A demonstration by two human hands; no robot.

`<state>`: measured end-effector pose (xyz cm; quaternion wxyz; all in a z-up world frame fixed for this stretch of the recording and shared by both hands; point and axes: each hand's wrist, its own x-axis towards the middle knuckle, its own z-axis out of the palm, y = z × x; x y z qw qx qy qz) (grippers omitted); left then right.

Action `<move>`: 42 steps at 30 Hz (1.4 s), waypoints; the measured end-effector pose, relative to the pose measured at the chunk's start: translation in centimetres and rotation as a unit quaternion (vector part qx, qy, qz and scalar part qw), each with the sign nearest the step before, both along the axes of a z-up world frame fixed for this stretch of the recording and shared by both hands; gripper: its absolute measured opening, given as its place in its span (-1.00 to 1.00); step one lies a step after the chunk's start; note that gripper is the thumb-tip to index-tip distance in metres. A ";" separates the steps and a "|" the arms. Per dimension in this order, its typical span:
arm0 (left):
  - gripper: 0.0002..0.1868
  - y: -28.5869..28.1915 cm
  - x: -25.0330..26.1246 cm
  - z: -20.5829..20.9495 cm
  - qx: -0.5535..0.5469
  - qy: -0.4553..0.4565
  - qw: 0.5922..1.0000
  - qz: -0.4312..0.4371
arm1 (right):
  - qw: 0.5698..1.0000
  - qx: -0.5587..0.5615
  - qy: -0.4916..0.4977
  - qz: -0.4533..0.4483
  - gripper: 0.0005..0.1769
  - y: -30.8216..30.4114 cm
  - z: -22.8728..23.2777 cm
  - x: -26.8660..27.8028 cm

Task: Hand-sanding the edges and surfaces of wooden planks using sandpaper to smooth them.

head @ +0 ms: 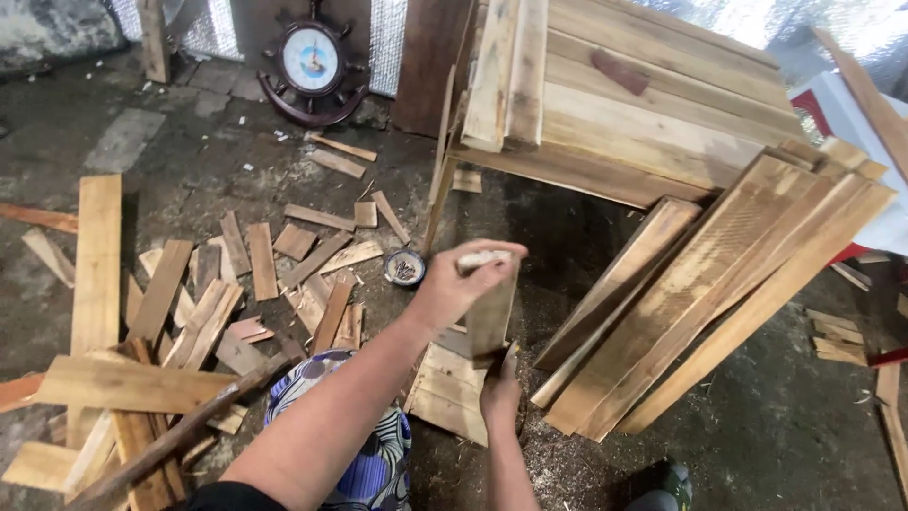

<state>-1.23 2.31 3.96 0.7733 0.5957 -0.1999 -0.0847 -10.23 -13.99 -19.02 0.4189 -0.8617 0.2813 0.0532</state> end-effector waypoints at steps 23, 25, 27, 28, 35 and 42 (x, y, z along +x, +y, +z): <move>-0.35 -2.8 1.3 -4.6 -0.151 -0.122 0.980 -0.047 | 0.955 0.040 -0.288 0.062 -0.52 1.4 8.2 2.1; -0.25 -3.7 1.4 -5.3 -0.136 -0.168 0.976 -0.038 | 0.876 0.038 -0.465 0.121 -0.40 3.7 13.2 2.2; -0.26 -4.0 1.1 -4.7 -0.129 -0.165 0.977 -0.032 | 0.868 0.050 -0.477 0.129 -0.46 4.3 16.1 1.9; -0.27 -3.9 0.7 -4.7 -0.122 -0.162 0.979 -0.012 | 0.858 0.066 -0.487 0.149 -0.51 4.7 17.4 1.5; -0.31 -2.7 0.0 -3.1 -0.039 -0.085 0.995 0.037 | 0.932 0.032 -0.352 0.075 -0.40 -0.5 -5.7 0.5; -0.21 -3.6 -1.1 -1.6 -0.048 -0.015 0.992 0.112 | 0.958 0.041 -0.274 0.077 -0.42 4.0 10.6 1.6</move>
